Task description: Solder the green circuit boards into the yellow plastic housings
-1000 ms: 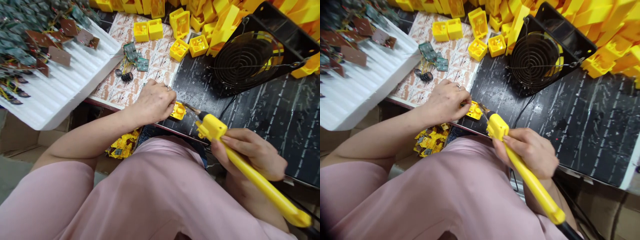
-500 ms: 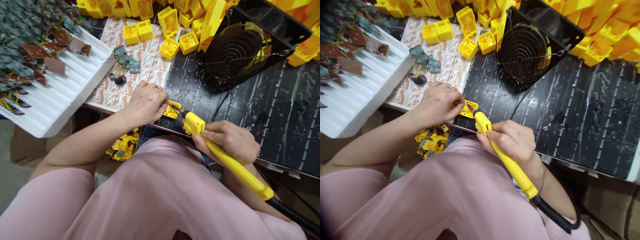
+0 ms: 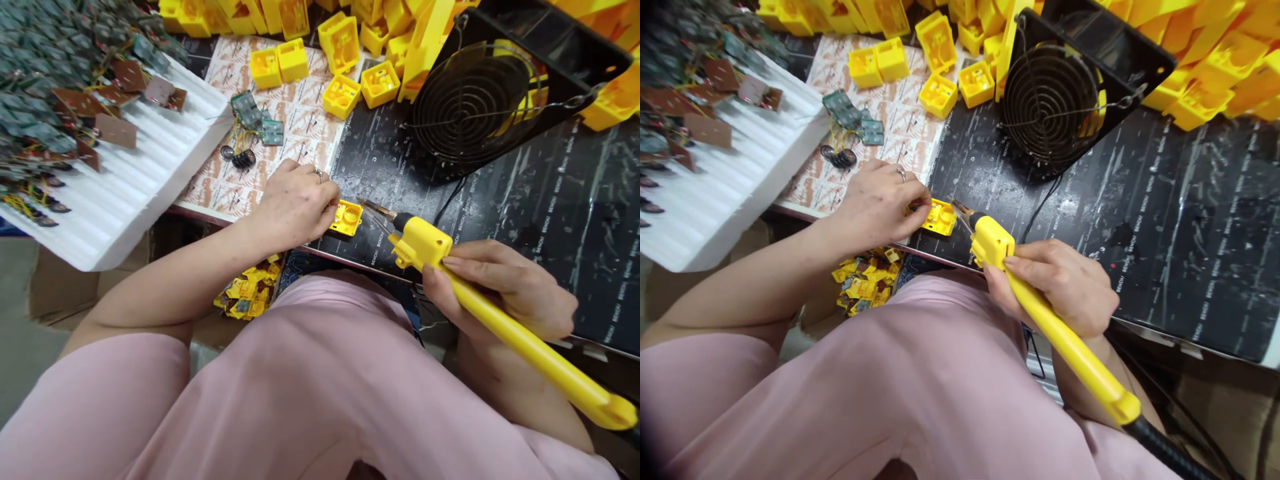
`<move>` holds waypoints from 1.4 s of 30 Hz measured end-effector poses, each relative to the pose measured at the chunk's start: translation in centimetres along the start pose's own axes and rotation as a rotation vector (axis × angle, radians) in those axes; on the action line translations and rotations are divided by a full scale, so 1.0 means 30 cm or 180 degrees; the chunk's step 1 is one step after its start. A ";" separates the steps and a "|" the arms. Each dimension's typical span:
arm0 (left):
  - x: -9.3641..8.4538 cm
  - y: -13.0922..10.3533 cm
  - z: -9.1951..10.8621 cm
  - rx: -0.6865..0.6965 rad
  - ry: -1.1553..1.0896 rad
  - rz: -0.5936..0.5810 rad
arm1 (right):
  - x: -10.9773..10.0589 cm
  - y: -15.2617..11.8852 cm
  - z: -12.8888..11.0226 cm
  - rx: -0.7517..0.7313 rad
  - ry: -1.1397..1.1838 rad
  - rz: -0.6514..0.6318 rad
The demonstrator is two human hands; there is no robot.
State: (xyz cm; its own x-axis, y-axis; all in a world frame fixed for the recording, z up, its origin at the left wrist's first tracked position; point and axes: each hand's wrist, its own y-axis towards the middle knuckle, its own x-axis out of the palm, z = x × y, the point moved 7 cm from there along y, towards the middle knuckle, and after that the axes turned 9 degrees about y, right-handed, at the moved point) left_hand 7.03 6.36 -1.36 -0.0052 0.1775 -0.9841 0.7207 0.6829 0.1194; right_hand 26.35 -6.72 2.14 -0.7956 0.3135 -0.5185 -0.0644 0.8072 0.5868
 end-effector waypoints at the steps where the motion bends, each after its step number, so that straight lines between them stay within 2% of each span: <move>1: 0.000 0.000 0.000 -0.0012 0.0025 0.0004 | 0.000 -0.005 0.004 0.0019 0.0019 0.0060; 8: -0.016 -0.030 0.002 -0.0014 -0.0114 0.0012 | -0.014 -0.027 0.009 0.0258 -0.0192 0.0379; 10: -0.026 -0.047 -0.004 -0.0053 -0.0250 0.0129 | -0.016 -0.031 0.019 0.0395 -0.0103 0.0434; 12: -0.032 -0.063 -0.009 -0.0062 -0.0381 0.0293 | -0.028 -0.039 0.033 0.0472 0.0108 0.0688; 14: -0.032 -0.073 -0.008 -0.0009 -0.0491 0.0394 | -0.027 -0.042 0.042 0.0409 0.0411 0.0779; 18: -0.023 -0.073 -0.016 -0.0066 -0.0569 0.0398 | 0.003 -0.032 0.017 -0.0026 0.0652 0.0302; 22: -0.019 -0.065 -0.017 -0.0057 -0.0619 0.0284 | -0.014 -0.027 0.019 0.0210 0.0256 0.0177; 27: -0.012 -0.078 -0.002 0.0035 -0.0677 0.0135 | -0.012 -0.024 0.014 -0.0163 0.0754 -0.0212; 31: -0.009 -0.079 0.008 0.0025 -0.0593 0.0064 | 0.013 -0.017 0.027 -0.0230 0.0693 -0.0559; 36: -0.013 -0.070 0.018 0.0090 -0.0478 0.0087 | 0.038 0.026 0.010 -0.0299 0.0624 -0.0899; 42: 0.000 -0.062 0.020 0.0002 -0.0471 0.0019 | 0.038 0.097 -0.049 -0.0809 0.0834 -0.1135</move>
State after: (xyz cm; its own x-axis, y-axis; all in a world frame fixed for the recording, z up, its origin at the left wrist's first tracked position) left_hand 6.10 4.65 -1.65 0.1015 0.0752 -0.9920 0.7209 0.6816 0.1254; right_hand 24.37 -4.74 4.17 -0.8195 -0.1216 -0.5600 -0.4782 0.6836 0.5514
